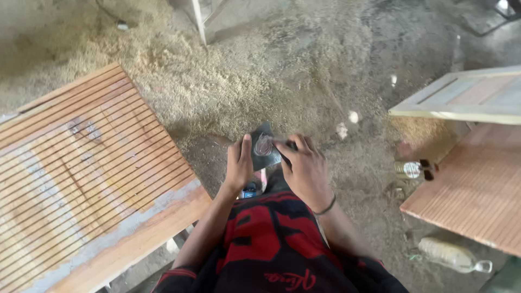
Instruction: The person uses a putty knife to apply a filler paste into the grooves of a slatted wooden panel. They then use a sanding block to smooth the surface, repeatedly applying filler and sanding to level the wood.
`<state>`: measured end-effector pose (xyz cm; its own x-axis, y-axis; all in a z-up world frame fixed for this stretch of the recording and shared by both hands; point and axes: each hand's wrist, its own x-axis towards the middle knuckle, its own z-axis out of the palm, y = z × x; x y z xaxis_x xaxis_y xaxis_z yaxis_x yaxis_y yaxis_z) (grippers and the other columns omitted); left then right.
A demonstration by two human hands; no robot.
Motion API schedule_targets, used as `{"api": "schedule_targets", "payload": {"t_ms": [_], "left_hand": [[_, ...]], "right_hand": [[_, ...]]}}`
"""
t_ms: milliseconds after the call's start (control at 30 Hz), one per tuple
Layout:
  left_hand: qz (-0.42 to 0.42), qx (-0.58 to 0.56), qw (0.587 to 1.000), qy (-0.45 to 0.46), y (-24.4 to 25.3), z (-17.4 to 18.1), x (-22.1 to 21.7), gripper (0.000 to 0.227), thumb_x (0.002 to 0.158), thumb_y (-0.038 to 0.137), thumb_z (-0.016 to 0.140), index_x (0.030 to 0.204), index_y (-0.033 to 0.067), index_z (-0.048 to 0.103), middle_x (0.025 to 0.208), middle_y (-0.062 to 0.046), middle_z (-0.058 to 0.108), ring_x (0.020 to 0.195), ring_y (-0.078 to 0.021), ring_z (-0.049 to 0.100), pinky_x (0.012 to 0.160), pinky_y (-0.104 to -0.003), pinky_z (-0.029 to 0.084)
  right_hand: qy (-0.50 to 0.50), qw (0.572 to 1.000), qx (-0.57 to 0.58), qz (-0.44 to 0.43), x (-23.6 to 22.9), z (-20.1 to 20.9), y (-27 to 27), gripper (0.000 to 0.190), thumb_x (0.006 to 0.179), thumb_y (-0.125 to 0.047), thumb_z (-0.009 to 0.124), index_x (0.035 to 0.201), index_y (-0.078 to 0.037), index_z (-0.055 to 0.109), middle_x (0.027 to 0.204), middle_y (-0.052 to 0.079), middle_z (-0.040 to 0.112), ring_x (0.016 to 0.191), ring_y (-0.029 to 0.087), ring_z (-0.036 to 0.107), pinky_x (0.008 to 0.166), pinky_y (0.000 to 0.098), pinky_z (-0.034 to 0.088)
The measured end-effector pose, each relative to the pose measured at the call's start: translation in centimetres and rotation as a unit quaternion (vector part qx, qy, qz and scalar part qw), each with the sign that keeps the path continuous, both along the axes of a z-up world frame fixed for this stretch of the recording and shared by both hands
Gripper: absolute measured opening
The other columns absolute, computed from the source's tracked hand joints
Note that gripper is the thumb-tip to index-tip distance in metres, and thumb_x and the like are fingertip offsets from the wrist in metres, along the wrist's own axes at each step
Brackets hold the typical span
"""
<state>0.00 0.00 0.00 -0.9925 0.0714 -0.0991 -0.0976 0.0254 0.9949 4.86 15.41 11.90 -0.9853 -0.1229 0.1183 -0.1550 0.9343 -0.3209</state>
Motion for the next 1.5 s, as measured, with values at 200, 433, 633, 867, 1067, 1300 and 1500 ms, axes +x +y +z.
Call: {"api": "schedule_targets", "payload": {"t_ms": [200, 433, 633, 867, 1067, 1300, 1500], "left_hand": [[0.103, 0.025, 0.994, 0.033, 0.5, -1.0, -8.5, 0.044, 0.113, 0.027, 0.039, 0.085, -0.0024, 0.055, 0.066, -0.004, 0.042, 0.068, -0.0087, 0.037, 0.056, -0.034, 0.035], [0.226, 0.034, 0.973, 0.03, 0.6, -1.0, -20.5, 0.044, 0.112, 0.027, 0.039, 0.085, -0.0026, 0.056, 0.066, -0.004, 0.046, 0.066, -0.0094, 0.038, 0.056, -0.034, 0.035], [0.341, 0.006, 0.939, 0.037, -0.5, -0.2, -28.7, 0.044, 0.113, 0.029, 0.041, 0.089, -0.004, 0.057, 0.071, -0.005, 0.052, 0.069, -0.0105, 0.043, 0.061, -0.034, 0.039], [0.438, 0.071, 0.895, 0.031, -5.9, -0.8, -35.4, 0.042, 0.113, 0.028, 0.043, 0.093, -0.0045, 0.061, 0.077, -0.003, 0.054, 0.074, -0.0113, 0.047, 0.064, -0.034, 0.041], [0.45, 0.077, 0.888, 0.043, -15.7, -2.4, -42.5, 0.045, 0.115, 0.029, 0.04, 0.098, -0.0061, 0.063, 0.08, -0.009, 0.061, 0.073, -0.0133, 0.053, 0.065, -0.03, 0.044], [0.467, 0.119, 0.871, 0.099, -25.8, -1.1, -48.3, 0.043, 0.113, 0.028, 0.04, 0.106, -0.0061, 0.065, 0.09, -0.008, 0.069, 0.084, -0.0109, 0.06, 0.074, -0.029, 0.052], [0.54, 0.073, 0.832, 0.103, -32.8, 0.1, -50.5, 0.043, 0.111, 0.03, 0.042, 0.098, -0.0043, 0.064, 0.082, -0.007, 0.067, 0.076, -0.011, 0.059, 0.066, -0.033, 0.05]], "right_hand": [[-0.039, 0.995, -0.014, 0.096, -11.2, -0.1, 0.8, 0.036, 0.078, -0.012, 0.077, 0.114, -0.014, 0.075, 0.112, 0.007, 0.063, 0.105, 0.026, 0.063, 0.081, 0.0438, 0.052], [0.027, 0.961, -0.036, 0.272, -26.4, 0.7, 0.7, 0.039, 0.079, -0.009, 0.074, 0.118, -0.011, 0.075, 0.116, 0.009, 0.063, 0.109, 0.029, 0.062, 0.08, 0.0436, 0.051], [-0.015, 0.926, -0.052, 0.373, -37.7, 2.3, -1.3, 0.042, 0.082, -0.009, 0.073, 0.123, -0.014, 0.074, 0.115, 0.007, 0.064, 0.111, 0.027, 0.062, 0.087, 0.0419, 0.052], [-0.036, 0.89, -0.006, 0.454, -48.7, 2.5, -8.4, 0.043, 0.075, -0.012, 0.076, 0.119, -0.018, 0.076, 0.113, 0.008, 0.065, 0.11, 0.028, 0.063, 0.086, 0.0431, 0.052], [-0.01, 0.879, -0.01, 0.477, -55.7, 1.1, -18.1, 0.046, 0.081, -0.012, 0.075, 0.126, -0.017, 0.073, 0.117, 0.008, 0.064, 0.111, 0.028, 0.063, 0.091, 0.043, 0.053], [0.015, 0.867, -0.024, 0.497, -61.4, 1.8, -29.8, 0.048, 0.079, -0.011, 0.074, 0.127, -0.015, 0.072, 0.12, 0.011, 0.063, 0.113, 0.03, 0.063, 0.088, 0.044, 0.052], [-0.008, 0.863, -0.032, 0.505, -65.0, 2.7, -38.1, 0.045, 0.081, -0.01, 0.074, 0.127, -0.015, 0.072, 0.115, 0.009, 0.062, 0.108, 0.031, 0.061, 0.087, 0.045, 0.051]]}}
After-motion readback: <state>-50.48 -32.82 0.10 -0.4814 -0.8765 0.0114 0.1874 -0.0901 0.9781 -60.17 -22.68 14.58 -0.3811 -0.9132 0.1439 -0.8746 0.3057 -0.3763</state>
